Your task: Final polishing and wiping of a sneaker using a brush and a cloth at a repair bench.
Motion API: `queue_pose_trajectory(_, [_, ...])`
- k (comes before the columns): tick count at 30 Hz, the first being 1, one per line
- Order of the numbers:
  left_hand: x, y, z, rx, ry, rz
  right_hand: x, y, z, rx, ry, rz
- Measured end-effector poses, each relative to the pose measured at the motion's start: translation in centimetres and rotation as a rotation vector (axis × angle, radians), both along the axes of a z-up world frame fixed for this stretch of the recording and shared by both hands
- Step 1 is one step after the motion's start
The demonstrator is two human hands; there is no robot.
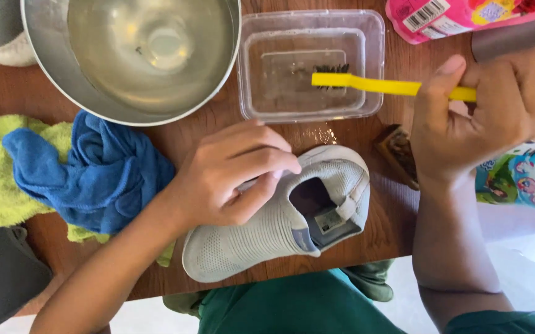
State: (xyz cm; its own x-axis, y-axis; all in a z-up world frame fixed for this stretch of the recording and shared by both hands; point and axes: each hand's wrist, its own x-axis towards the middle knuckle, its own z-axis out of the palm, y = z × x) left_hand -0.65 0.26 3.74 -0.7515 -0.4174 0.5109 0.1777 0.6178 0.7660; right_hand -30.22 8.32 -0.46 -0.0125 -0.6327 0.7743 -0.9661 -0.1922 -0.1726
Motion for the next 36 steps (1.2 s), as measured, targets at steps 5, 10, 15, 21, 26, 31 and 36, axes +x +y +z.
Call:
queue_pose_trajectory(5, [0.0,0.8,1.9,0.026,-0.131,-0.082,0.1,-0.2,0.3,-0.018,-0.034,0.007])
queue_pose_trajectory(10, [-0.6,2.1,2.3,-0.021,-0.376,-0.115,0.6,-0.2,1.0,-0.031,-0.046,0.026])
queue_pose_trajectory(15, [-2.3,2.8,3.2,-0.213,-0.552,-0.161,0.2,0.0,1.1,-0.008,-0.042,0.033])
queue_pose_trajectory(21, [-6.2,3.2,1.6,-0.32,-0.656,-0.201,-0.1,0.7,1.1,-0.012,-0.033,-0.087])
queue_pose_trajectory(26, [-5.8,2.4,0.9,-0.434,-0.563,-0.181,-0.4,1.2,1.4,-0.011,-0.037,-0.11])
queue_pose_trajectory(31, [-3.6,2.9,2.3,-0.476,-0.608,-0.121,-0.9,1.3,0.9,-0.003,-0.117,-0.106])
queue_pose_trajectory(36, [-0.3,4.1,4.2,-0.613,-0.621,0.103,-1.9,1.7,0.0,0.067,-0.179,-0.137])
